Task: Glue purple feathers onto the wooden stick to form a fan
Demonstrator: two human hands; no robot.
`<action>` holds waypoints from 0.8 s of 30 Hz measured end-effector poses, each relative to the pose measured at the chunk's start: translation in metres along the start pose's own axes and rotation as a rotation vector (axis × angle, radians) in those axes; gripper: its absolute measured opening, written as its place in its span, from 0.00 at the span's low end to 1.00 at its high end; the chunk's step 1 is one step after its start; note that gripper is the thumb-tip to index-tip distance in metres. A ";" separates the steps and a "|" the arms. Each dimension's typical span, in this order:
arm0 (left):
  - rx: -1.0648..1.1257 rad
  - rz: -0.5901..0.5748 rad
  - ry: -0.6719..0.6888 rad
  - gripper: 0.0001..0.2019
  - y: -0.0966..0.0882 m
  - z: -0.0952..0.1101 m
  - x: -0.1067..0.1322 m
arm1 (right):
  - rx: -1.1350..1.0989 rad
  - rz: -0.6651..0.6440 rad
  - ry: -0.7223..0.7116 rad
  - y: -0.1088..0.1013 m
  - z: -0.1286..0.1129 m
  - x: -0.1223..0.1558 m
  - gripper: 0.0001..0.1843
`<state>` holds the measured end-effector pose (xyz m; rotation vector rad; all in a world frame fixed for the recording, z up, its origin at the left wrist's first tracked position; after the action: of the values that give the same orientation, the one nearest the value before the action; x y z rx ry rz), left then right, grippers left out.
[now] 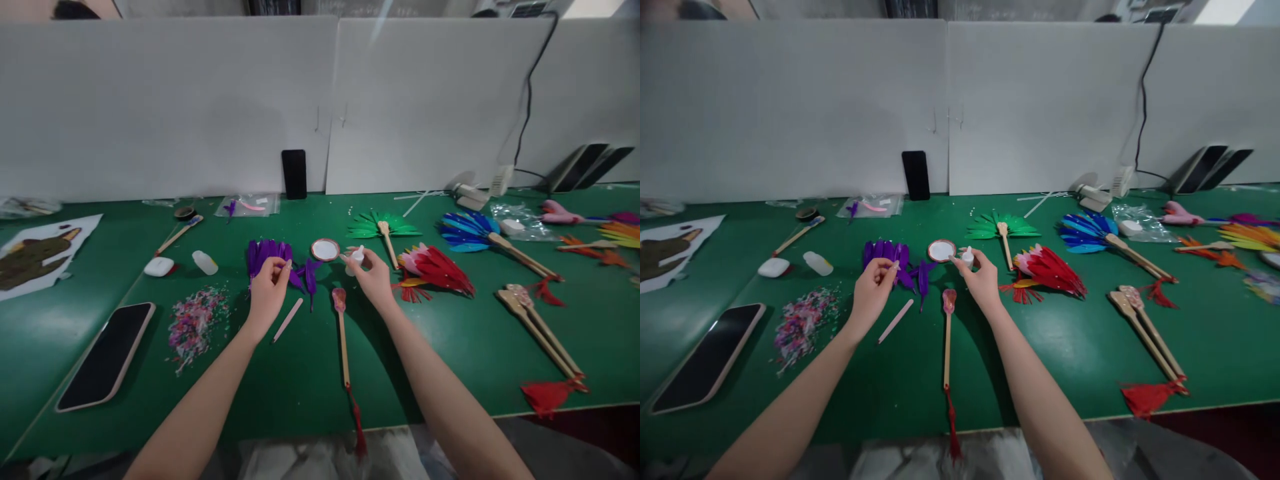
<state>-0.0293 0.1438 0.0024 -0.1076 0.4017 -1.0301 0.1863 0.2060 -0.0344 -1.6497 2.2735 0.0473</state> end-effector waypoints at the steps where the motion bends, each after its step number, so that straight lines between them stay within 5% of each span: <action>1: 0.007 0.023 0.001 0.08 -0.002 -0.001 -0.003 | -0.001 0.002 -0.006 0.000 0.000 0.001 0.26; 9: 0.363 0.082 -0.176 0.10 -0.006 -0.010 -0.014 | -0.012 -0.064 -0.011 0.002 0.005 0.002 0.28; 17: 0.142 0.054 -0.074 0.10 0.000 -0.008 -0.007 | -0.029 -0.068 0.054 0.003 0.015 0.000 0.48; 24: 0.412 0.099 -0.044 0.10 -0.005 0.000 -0.007 | 0.003 0.234 -0.232 -0.016 -0.010 0.000 0.34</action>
<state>-0.0365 0.1477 0.0054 0.2564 0.1466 -0.9922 0.1984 0.1988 -0.0226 -1.2933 2.2703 0.2750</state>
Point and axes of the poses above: each hand's wrist, its own x-axis away from the middle knuckle, its own y-axis out of the palm, z = x × y, the point moved 3 cm from there along -x, towards the middle knuckle, and after that the axes turned 11 degrees about z, right-handed, at the moved point
